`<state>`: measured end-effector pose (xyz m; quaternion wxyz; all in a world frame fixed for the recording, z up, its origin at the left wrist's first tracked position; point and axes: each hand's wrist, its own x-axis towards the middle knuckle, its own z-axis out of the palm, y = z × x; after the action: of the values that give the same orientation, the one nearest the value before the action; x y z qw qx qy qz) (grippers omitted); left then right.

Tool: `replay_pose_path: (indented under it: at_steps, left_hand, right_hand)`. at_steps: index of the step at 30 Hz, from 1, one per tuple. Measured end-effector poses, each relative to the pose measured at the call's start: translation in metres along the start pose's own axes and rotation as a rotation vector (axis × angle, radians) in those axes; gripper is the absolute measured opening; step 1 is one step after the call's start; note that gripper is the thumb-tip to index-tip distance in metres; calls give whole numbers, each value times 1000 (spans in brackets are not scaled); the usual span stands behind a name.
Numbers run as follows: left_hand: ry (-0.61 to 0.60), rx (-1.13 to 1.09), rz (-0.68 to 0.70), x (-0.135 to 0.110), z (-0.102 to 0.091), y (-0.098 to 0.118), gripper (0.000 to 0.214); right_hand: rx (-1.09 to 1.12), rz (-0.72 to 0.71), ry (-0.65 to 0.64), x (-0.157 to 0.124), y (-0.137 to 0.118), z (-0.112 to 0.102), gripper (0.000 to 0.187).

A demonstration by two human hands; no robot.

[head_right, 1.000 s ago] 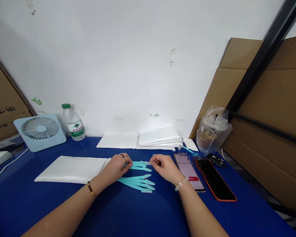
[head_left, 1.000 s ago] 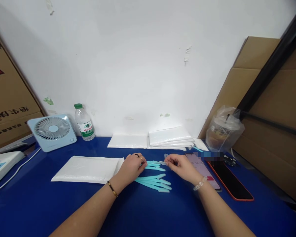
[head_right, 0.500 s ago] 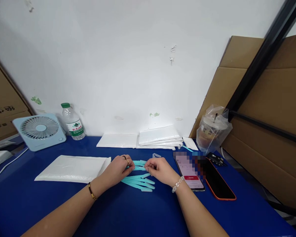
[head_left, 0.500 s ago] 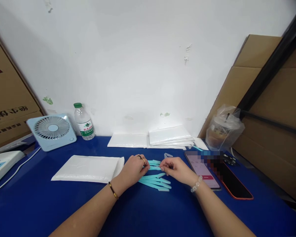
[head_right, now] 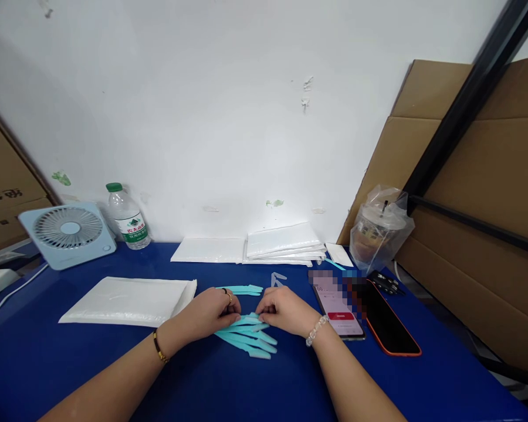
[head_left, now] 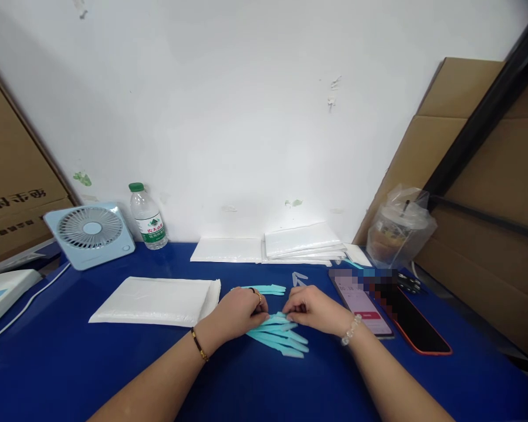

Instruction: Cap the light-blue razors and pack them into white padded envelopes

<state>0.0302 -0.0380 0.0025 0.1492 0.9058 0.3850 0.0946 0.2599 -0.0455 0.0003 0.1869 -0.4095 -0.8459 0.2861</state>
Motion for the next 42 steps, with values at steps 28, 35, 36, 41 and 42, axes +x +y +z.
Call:
replay_pose_path:
  at_steps: [28,35,36,41,42]
  left_hand:
    - [139,88,-176,9,-1,-17,13]
    - [168,61,-173,9,-2,-18,10]
    - [169,64,-176,9,-1,-18,11]
    - [153,71,-170,9,-2,-16,13]
    - [152,69,-168,9,-2,-16,13]
  right_hand:
    - [55,192,206,7,20,-8,10]
    - [181,183,192,7,12,-6,18]
    - [184,180,187,7,12,-6,18]
    - [230,154,174,8,12,-2,19]
    - [248,145,173,8,12,-2,19]
